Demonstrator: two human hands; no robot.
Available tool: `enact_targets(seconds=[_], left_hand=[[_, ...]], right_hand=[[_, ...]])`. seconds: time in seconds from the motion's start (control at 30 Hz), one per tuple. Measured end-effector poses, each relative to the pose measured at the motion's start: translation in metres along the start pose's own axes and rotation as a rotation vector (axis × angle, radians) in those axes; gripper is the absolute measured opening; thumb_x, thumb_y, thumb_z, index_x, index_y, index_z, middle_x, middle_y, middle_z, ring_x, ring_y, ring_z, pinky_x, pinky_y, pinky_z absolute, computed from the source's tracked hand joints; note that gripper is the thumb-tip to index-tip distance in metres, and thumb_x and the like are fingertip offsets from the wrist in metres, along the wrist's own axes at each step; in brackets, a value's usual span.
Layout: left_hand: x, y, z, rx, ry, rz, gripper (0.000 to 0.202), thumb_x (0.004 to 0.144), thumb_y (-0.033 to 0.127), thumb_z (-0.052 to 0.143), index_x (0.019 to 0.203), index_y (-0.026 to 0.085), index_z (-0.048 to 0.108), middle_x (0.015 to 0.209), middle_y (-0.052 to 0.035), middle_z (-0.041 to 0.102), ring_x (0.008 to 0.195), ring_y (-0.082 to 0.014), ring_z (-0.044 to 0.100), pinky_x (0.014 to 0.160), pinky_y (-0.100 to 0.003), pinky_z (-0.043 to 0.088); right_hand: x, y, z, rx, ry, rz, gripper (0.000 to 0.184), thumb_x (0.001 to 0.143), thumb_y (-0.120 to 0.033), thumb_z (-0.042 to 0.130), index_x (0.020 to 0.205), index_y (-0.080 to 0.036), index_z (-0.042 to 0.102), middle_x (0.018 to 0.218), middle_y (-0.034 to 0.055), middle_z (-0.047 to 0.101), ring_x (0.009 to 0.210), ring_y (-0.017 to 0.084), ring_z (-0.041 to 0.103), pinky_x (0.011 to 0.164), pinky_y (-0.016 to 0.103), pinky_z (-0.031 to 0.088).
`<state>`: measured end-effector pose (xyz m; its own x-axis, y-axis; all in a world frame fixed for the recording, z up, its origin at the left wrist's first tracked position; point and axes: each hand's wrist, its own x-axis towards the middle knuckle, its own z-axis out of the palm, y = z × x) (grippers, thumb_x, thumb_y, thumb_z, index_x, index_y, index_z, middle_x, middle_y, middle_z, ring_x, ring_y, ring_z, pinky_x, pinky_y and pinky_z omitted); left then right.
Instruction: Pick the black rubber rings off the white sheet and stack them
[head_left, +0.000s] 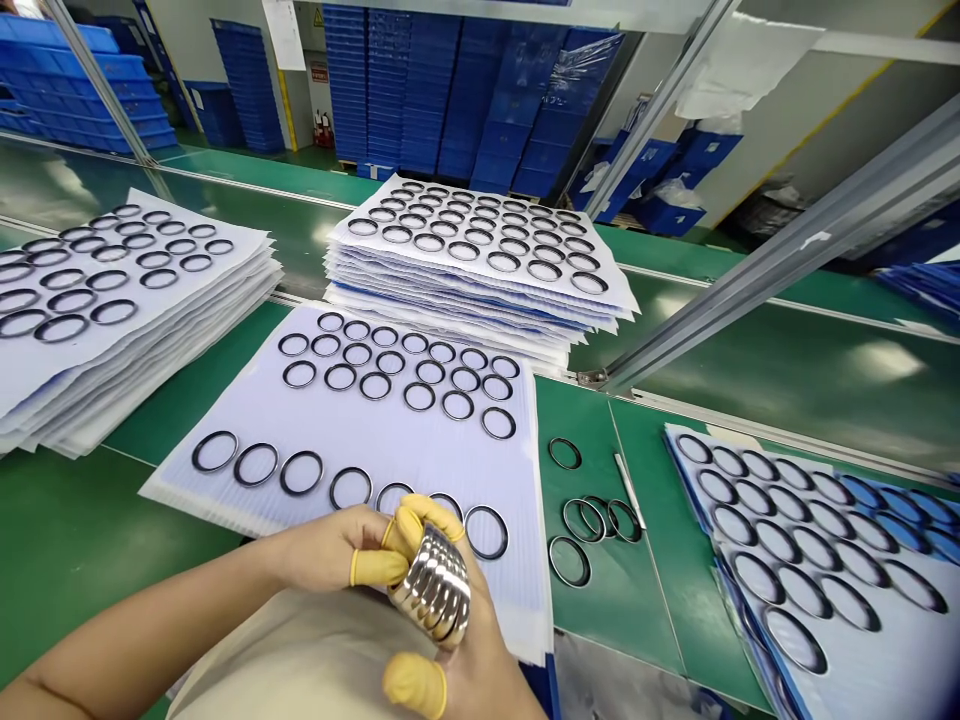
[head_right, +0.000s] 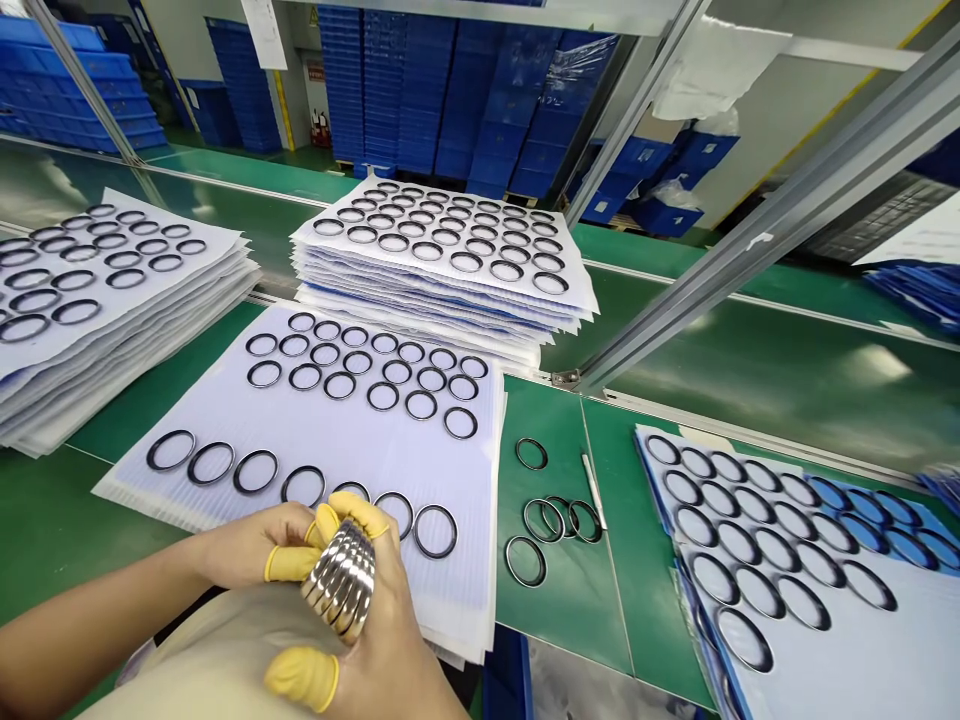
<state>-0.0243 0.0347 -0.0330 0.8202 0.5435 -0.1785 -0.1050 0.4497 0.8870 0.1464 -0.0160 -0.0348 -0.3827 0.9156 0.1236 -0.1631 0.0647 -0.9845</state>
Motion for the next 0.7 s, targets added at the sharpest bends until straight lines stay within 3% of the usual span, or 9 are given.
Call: enact_targets(seconds=[0.17, 0.23, 0.33, 0.4, 0.5, 0.57, 0.7], left_hand=[[-0.001, 0.009, 0.001, 0.19, 0.071, 0.095, 0.032, 0.083, 0.042, 0.064, 0.071, 0.012, 0.067, 0.073, -0.0029, 0.062, 0.074, -0.0141, 0.057, 0.074, -0.026, 0.048], [-0.002, 0.014, 0.001, 0.279, 0.109, 0.163, 0.034, 0.084, 0.041, 0.062, 0.068, 0.012, 0.066, 0.077, -0.0049, 0.063, 0.075, -0.0151, 0.057, 0.074, -0.026, 0.048], [-0.004, 0.021, -0.001, 0.388, 0.163, 0.257, 0.033, 0.087, 0.04, 0.059, 0.073, 0.012, 0.069, 0.085, -0.0081, 0.067, 0.079, -0.0168, 0.061, 0.077, -0.027, 0.049], [-0.005, 0.024, -0.002, 0.474, 0.196, 0.329, 0.032, 0.089, 0.038, 0.057, 0.078, 0.013, 0.072, 0.09, -0.0097, 0.069, 0.084, -0.0181, 0.063, 0.08, -0.028, 0.05], [-0.008, 0.026, -0.001, 0.606, 0.227, 0.382, 0.023, 0.089, 0.027, 0.056, 0.082, 0.013, 0.073, 0.095, -0.0102, 0.07, 0.086, -0.0183, 0.065, 0.081, -0.027, 0.051], [-0.009, 0.027, 0.0, 0.686, 0.225, 0.369, 0.018, 0.086, 0.017, 0.056, 0.084, 0.014, 0.073, 0.098, -0.0097, 0.071, 0.087, -0.0175, 0.066, 0.08, -0.025, 0.051], [-0.012, 0.028, 0.0, 0.794, 0.238, 0.382, 0.023, 0.082, 0.005, 0.052, 0.085, 0.013, 0.073, 0.101, -0.0101, 0.071, 0.089, -0.0167, 0.067, 0.081, -0.023, 0.051]], right_hand=[[-0.003, 0.008, 0.001, -0.008, -0.056, -0.06, 0.094, 0.071, -0.063, 0.067, 0.144, -0.028, 0.02, 0.138, 0.0128, 0.042, 0.127, 0.032, 0.045, 0.104, 0.044, 0.04], [-0.005, 0.012, 0.002, -0.126, -0.023, -0.108, 0.082, 0.076, -0.06, 0.064, 0.143, -0.03, 0.028, 0.146, 0.0118, 0.036, 0.133, 0.033, 0.037, 0.108, 0.048, 0.033], [-0.007, 0.016, 0.003, -0.254, 0.031, -0.172, 0.045, 0.085, -0.052, 0.058, 0.126, -0.032, 0.054, 0.153, 0.0052, 0.028, 0.14, 0.034, 0.024, 0.11, 0.052, 0.028], [-0.006, 0.016, 0.003, -0.262, 0.055, -0.192, 0.033, 0.087, -0.048, 0.055, 0.114, -0.031, 0.063, 0.145, 0.0069, 0.042, 0.137, 0.033, 0.032, 0.107, 0.052, 0.031], [-0.001, 0.011, 0.001, -0.196, 0.05, -0.191, 0.024, 0.087, -0.044, 0.058, 0.1, -0.028, 0.069, 0.112, 0.0091, 0.067, 0.107, 0.028, 0.06, 0.092, 0.043, 0.048], [0.003, 0.004, -0.001, -0.151, 0.033, -0.196, 0.016, 0.085, -0.04, 0.062, 0.093, -0.029, 0.072, 0.095, 0.0054, 0.071, 0.09, 0.023, 0.064, 0.082, 0.036, 0.052], [0.005, -0.003, -0.005, -0.091, -0.016, -0.119, 0.012, 0.083, -0.036, 0.065, 0.085, -0.027, 0.074, 0.083, 0.0025, 0.074, 0.078, 0.02, 0.064, 0.075, 0.031, 0.051]])
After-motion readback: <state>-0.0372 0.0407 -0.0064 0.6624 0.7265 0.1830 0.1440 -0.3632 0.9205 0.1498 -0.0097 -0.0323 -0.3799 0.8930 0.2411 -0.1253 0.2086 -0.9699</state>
